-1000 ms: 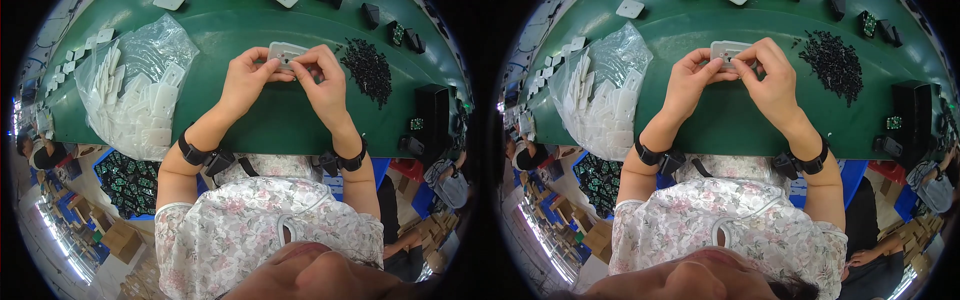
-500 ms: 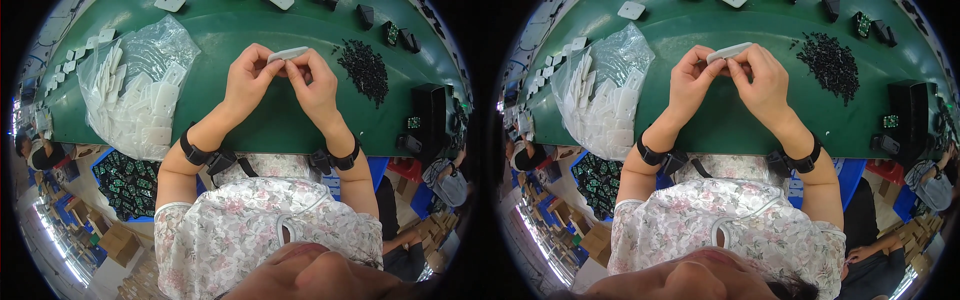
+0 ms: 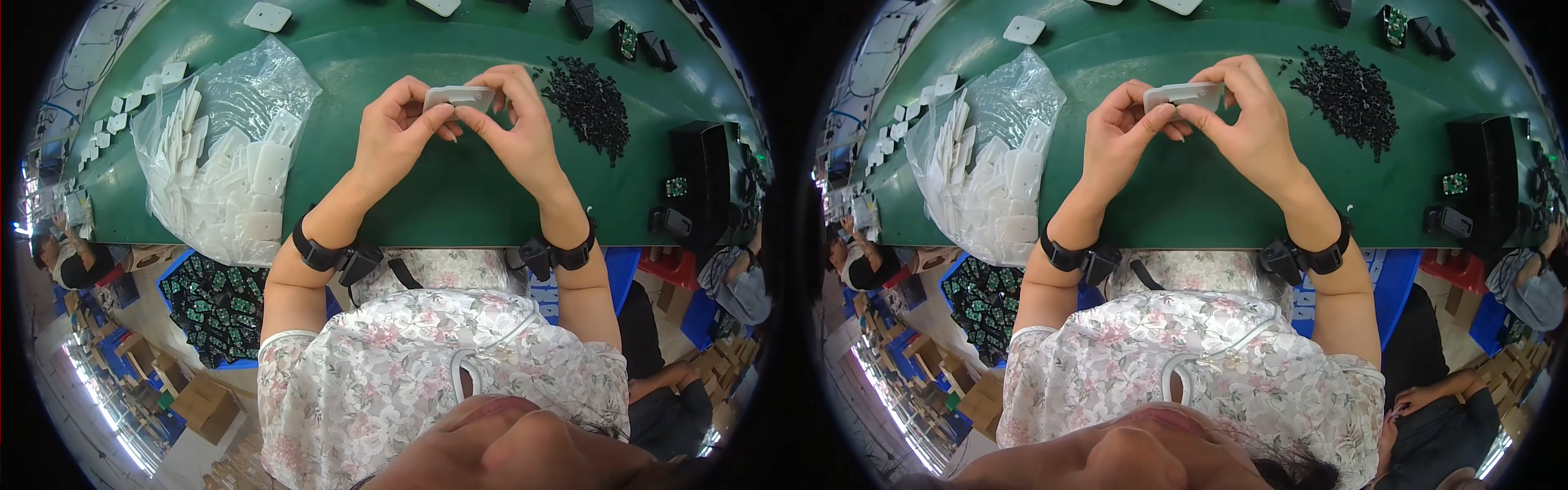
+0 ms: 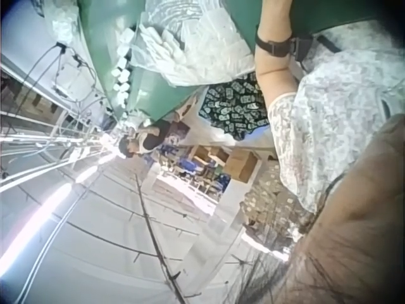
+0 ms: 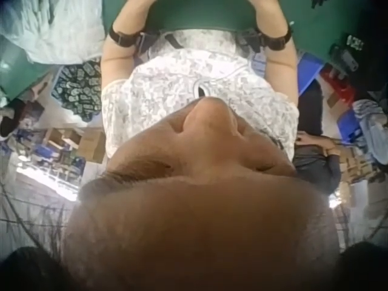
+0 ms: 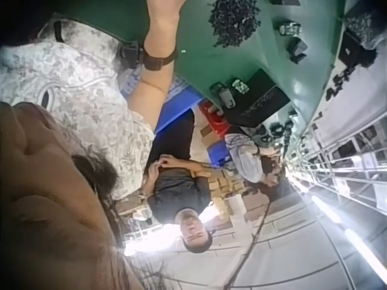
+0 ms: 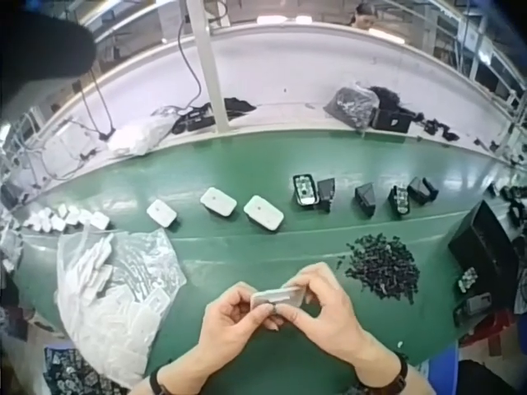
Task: The person assembles devices by picking up a white plastic cover, inserting a small black component, and pressing a black housing onto the assembly. Each completed unit is then placed onto the green work surface before the person reaches for another cover.
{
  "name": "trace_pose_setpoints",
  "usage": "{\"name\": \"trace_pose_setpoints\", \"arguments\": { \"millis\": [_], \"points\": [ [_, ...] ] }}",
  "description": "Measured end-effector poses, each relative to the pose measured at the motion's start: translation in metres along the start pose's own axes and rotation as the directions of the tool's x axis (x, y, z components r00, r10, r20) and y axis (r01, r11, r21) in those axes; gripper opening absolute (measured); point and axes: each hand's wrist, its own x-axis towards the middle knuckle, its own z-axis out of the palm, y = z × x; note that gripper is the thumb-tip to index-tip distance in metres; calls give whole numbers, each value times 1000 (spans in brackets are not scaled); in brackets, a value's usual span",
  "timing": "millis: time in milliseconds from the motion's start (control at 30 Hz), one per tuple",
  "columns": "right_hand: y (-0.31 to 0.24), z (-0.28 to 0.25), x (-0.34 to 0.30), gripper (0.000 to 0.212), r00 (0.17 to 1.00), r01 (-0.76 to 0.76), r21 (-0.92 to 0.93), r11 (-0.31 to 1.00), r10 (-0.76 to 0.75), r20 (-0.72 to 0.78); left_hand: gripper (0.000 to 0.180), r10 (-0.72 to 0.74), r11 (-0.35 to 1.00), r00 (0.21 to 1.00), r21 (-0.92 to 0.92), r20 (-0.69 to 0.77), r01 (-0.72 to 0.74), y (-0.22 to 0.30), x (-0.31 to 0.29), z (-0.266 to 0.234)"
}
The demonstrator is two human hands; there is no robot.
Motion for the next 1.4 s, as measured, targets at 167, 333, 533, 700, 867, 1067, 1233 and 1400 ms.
{"name": "trace_pose_setpoints", "arguments": {
  "millis": [167,333,533,700,867,1067,1233,1400],
  "points": [
    [1,-11,5,18,868,-452,197,870,378,321,10,8,996,998,88,56,-13,-1,-2,-1],
    [9,-9,10,18,887,-412,235,880,329,324,15,-151,988,988,-26,-10,151,11,4,-3],
    [27,-24,110,45,968,78,-662,746,-217,-130,9,138,830,961,557,-241,20,2,15,-18],
    [36,-36,179,38,978,-60,-920,388,208,24,7,375,458,927,873,-20,-167,-5,16,-10],
    [11,-41,131,30,998,-22,-827,562,-32,-48,39,356,176,934,979,39,-108,5,6,1],
    [-6,-52,3,42,994,-87,-204,975,97,41,60,255,66,955,982,152,-174,-4,-2,-1],
    [6,-52,-43,33,991,-57,-463,885,106,81,54,306,138,901,922,307,-361,-16,7,-13],
    [11,-45,-29,31,997,23,-315,949,3,82,58,238,307,884,832,403,-462,-23,14,-27]
  ]
}}
